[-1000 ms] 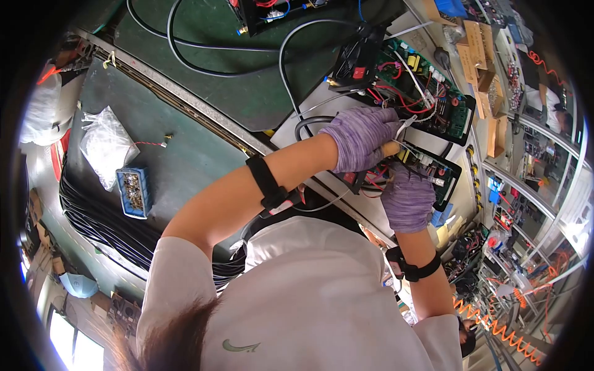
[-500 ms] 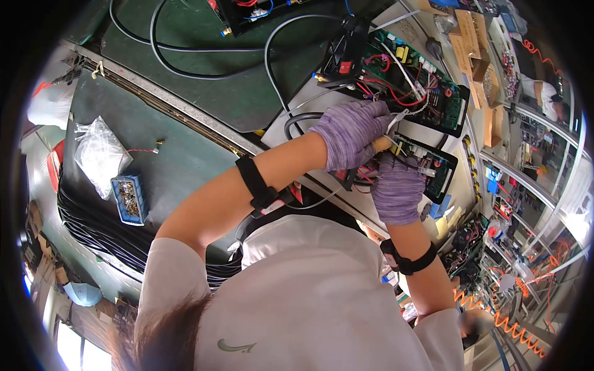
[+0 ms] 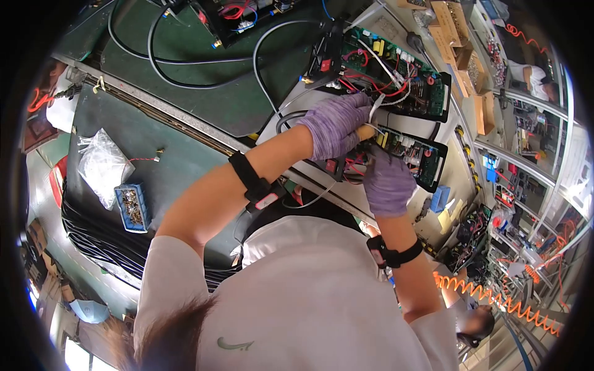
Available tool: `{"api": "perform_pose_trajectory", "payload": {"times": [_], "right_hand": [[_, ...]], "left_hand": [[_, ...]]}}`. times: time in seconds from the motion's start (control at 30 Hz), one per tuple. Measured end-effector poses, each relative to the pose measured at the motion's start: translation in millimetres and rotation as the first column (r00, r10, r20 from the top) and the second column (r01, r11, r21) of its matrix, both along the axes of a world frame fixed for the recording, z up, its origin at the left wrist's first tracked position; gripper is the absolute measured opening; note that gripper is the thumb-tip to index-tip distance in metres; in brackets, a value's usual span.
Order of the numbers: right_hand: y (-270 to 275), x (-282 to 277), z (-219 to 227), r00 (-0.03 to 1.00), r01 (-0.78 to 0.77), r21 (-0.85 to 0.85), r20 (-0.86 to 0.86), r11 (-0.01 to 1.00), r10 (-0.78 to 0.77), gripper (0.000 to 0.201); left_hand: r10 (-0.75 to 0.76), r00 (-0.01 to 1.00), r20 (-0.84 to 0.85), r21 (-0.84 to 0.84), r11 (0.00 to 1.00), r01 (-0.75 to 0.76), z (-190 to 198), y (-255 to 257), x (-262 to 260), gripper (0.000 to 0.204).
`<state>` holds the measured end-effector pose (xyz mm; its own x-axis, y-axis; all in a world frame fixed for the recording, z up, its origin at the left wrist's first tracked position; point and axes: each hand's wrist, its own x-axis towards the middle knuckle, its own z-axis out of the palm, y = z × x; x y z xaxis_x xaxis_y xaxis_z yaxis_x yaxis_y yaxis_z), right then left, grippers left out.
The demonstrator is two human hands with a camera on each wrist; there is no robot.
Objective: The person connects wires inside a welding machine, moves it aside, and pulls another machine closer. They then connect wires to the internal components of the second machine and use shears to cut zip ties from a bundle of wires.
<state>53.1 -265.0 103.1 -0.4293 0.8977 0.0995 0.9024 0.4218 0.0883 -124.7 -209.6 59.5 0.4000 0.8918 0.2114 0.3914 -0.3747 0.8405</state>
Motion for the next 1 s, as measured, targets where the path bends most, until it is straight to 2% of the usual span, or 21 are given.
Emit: {"api": "perform_pose_trajectory", "payload": {"times": [0.07,0.1,0.2,0.3,0.4,0.5,0.67,0.8,0.83,0.93,0.97,1.0], "right_hand": [[-7,2,0,0.977,0.032,0.036,-0.21,0.999,-0.023,0.02],[-9,3,-2,0.981,0.111,0.077,-0.167,0.991,-0.097,0.02],[-7,-9,5,0.934,0.333,-0.06,-0.112,0.941,-0.338,0.026],[-2,-9,6,0.91,0.372,-0.134,-0.145,0.919,-0.389,0.024],[4,1,-6,0.901,0.361,-0.211,-0.172,0.908,-0.399,0.021],[9,0,-4,0.964,0.241,-0.115,-0.087,0.964,-0.251,0.02],[13,-8,-14,0.989,0.147,-0.086,0.002,0.985,-0.147,0.022],[13,-16,-9,0.987,0.135,-0.132,0.102,0.982,-0.122,0.023],[13,-15,-8,0.979,0.171,-0.156,0.137,0.973,-0.15,0.019],[8,-7,-4,0.989,0.145,-0.129,0.027,0.981,-0.142,0.016],[10,2,-4,0.992,0.101,-0.155,-0.056,0.983,-0.11,0.017],[13,13,-4,0.991,0.078,-0.262,-0.081,0.962,-0.103,0.02]], "left_hand": [[0.014,1.0,0.013,0.001,1.0,-0.014,0,-3,0,0.027],[0.015,1.0,0.003,0.005,1.0,-0.015,1,-3,-1,0.027],[0.027,1.0,-0.003,0.015,1.0,-0.027,0,-4,0,0.027],[0.042,0.999,-0.01,0.024,0.999,-0.041,1,-4,1,0.027],[0.08,0.996,-0.026,0.063,0.995,-0.078,-3,-5,4,0.028],[0.06,0.998,-0.032,0.025,0.998,-0.059,-2,-4,4,0.028],[0.092,0.996,-0.013,0.064,0.994,-0.091,-1,-3,6,0.027],[0.008,0.999,-0.044,-0.006,1.0,-0.008,4,0,1,0.027],[0.021,1.0,-0.01,0.02,1.0,-0.021,1,-1,2,0.027],[0.027,0.999,-0.041,0.024,0.999,-0.026,2,-4,3,0.028],[0.034,0.999,0.037,0.042,0.998,-0.035,-6,-2,5,0.032],[0.046,0.999,-0.025,0.123,0.991,-0.043,-12,0,5,0.039]]}}
